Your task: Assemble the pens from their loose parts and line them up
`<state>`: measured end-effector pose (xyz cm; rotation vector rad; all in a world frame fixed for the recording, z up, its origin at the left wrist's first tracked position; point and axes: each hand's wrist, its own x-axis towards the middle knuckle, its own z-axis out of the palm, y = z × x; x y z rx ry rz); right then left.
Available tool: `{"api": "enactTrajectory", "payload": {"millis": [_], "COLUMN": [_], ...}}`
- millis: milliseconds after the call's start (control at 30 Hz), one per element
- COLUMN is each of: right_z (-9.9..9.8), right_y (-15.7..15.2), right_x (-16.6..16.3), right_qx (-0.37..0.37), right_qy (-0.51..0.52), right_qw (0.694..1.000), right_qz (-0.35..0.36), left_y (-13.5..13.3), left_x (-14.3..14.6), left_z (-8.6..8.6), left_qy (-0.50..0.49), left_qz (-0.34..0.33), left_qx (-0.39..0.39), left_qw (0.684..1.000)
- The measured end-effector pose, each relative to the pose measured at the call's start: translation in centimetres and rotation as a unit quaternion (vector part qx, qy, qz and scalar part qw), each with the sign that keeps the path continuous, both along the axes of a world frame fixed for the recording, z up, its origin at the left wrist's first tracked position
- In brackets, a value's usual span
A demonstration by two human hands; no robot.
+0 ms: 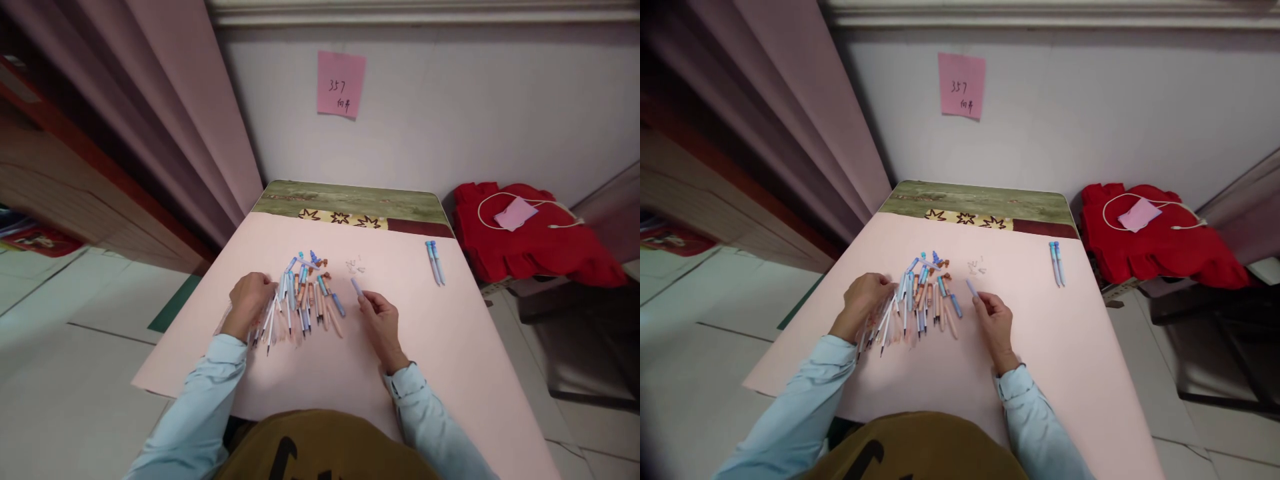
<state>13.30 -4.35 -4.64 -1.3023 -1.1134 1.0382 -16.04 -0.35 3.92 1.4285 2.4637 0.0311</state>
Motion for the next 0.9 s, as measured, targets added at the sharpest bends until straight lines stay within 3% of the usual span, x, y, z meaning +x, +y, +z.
{"api": "enactTrajectory", "payload": {"millis": [667,900], "right_z": [-0.6,0.1], "right_y": [0.0,0.0], "right_x": [-0.1,-0.2], "right_qx": [-0.003,-0.01], "right_qy": [-0.003,0.003], "right_qw": [1.0,1.0], "right_qz": [0.004,0.003], "left_y": [1.8,2.1], "left_x": [0.3,0.6], "left_z": [-1.6,-1.6], "left_qy": [0.012,0.008], "left_qz": [0.045,0.041], "left_qx": [-0.038,-0.051], "left_qw": [0.998,0.998]}}
